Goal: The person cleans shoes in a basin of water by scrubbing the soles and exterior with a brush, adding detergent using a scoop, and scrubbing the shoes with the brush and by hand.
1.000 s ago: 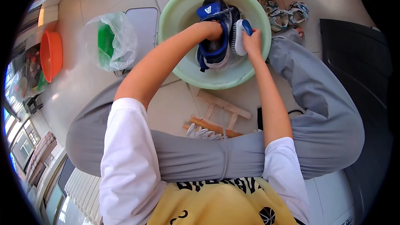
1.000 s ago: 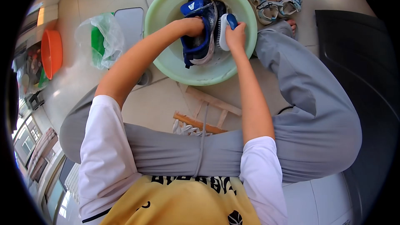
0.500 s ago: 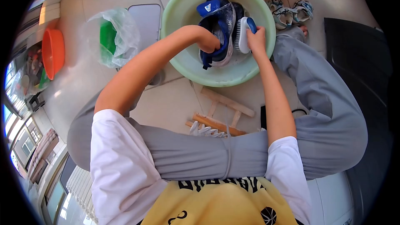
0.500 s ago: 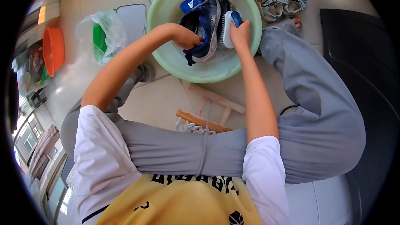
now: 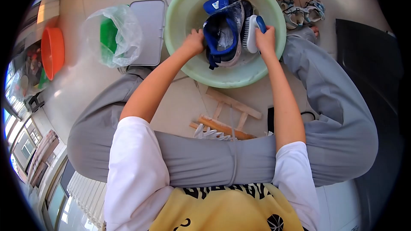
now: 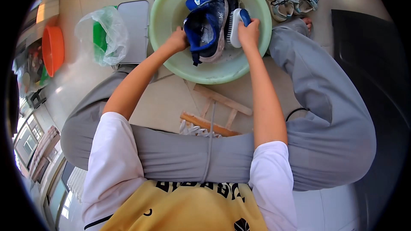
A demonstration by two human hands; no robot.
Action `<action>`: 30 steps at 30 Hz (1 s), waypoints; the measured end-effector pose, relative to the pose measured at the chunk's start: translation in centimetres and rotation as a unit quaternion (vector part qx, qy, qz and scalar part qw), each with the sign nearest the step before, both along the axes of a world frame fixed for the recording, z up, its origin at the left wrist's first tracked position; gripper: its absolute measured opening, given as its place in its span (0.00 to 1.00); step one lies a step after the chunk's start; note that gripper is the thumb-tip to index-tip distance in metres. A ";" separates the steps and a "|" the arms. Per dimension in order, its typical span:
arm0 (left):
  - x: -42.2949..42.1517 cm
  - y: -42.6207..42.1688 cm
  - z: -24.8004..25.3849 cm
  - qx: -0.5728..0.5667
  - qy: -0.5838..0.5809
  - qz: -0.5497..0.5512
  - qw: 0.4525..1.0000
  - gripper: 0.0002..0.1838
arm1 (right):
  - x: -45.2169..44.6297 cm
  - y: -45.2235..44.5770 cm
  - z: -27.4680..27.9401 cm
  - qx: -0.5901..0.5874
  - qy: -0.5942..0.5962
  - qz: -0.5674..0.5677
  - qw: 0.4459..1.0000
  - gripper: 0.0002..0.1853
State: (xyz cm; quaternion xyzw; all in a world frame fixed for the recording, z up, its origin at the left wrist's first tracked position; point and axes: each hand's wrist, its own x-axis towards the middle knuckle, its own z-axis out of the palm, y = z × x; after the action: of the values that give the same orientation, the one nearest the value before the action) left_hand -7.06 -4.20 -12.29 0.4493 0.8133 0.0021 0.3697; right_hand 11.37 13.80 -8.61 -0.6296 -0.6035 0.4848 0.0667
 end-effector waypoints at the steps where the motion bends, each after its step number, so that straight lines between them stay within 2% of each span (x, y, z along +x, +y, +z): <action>1: 0.1 0.0 0.8 -0.006 -0.003 -0.026 1.000 0.24 | 0.0 0.0 -0.3 -0.001 0.002 0.002 1.000 0.23; 2: -0.6 -0.8 -1.6 0.039 -0.024 -0.011 0.999 0.20 | 0.1 0.1 -0.4 0.000 0.000 0.003 1.000 0.23; 3: -0.9 -0.6 -1.2 0.038 -0.021 -0.011 0.999 0.20 | 0.2 0.1 -0.4 0.000 -0.001 0.004 1.000 0.23; 5: -1.8 0.5 -0.3 -0.019 -0.076 0.130 0.988 0.10 | 0.0 0.5 -0.4 0.006 0.006 0.008 1.000 0.23; 6: -2.2 1.2 0.1 -0.016 -0.072 0.130 0.989 0.10 | -0.1 0.6 -0.3 -0.005 -0.004 0.007 1.000 0.23; 8: -2.4 1.7 0.9 0.030 -0.219 0.375 0.901 0.08 | 0.2 0.2 -0.4 -0.021 -0.017 0.005 1.000 0.23; 12: -2.3 4.4 10.3 0.057 -0.154 0.317 0.934 0.09 | 0.0 0.2 -0.3 -0.019 0.002 -0.003 1.000 0.24; 14: -1.2 5.6 14.1 0.099 -0.165 0.164 0.968 0.09 | -0.1 0.1 -0.5 -0.023 0.013 -0.010 1.000 0.24; 15: -0.9 5.9 13.7 0.101 -0.163 0.161 0.968 0.09 | -0.1 0.0 -0.6 -0.020 0.007 -0.003 1.000 0.24; 16: -0.6 6.1 13.1 0.114 -0.179 0.002 0.977 0.10 | -0.1 0.2 -0.6 -0.014 0.000 0.005 1.000 0.24; 17: -0.2 6.6 12.6 0.123 -0.191 -0.157 0.961 0.12 | -0.1 0.5 -0.6 -0.010 0.001 0.003 1.000 0.24; 18: 0.2 7.5 13.0 -0.026 -0.182 -0.197 0.963 0.18 | -0.2 0.4 -0.2 -0.017 -0.004 0.003 1.000 0.24; 19: 0.4 8.0 13.5 -0.024 -0.183 -0.198 0.963 0.18 | -0.3 0.3 0.1 -0.023 -0.010 0.005 1.000 0.24; 21: 0.7 8.6 14.2 -0.095 -0.220 -0.189 0.952 0.21 | -0.2 0.5 -0.1 -0.034 -0.014 0.006 0.999 0.24; 22: 0.3 8.3 12.6 -0.095 -0.303 -0.159 0.935 0.22 | -0.1 0.5 -1.0 0.002 -0.003 0.013 1.000 0.24; 24: 0.5 7.9 11.7 -0.081 -0.273 -0.162 0.945 0.19 | 0.0 0.4 -1.5 0.038 0.008 0.019 0.999 0.23; 26: 0.4 8.1 11.3 -0.067 -0.243 -0.164 0.954 0.16 | 0.1 0.6 -1.1 -0.016 -0.005 0.004 1.000 0.24; 28: 0.5 8.3 11.3 0.079 -0.210 -0.118 0.967 0.11 | 0.4 0.6 -1.2 -0.017 -0.004 0.009 1.000 0.24; 29: 0.6 8.0 11.5 0.080 -0.210 -0.118 0.967 0.11 | 0.3 0.8 -1.2 -0.014 0.001 0.013 1.000 0.25; 30: 1.0 7.3 12.3 0.181 -0.125 0.003 0.976 0.12 | 0.3 1.0 -0.5 -0.013 0.001 0.013 1.000 0.25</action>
State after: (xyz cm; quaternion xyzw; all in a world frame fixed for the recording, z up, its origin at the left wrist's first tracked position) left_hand -6.06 3.10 0.04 0.5027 0.7482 0.2061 0.3809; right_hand 11.65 14.84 -9.09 -0.6216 -0.6055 0.4942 0.0531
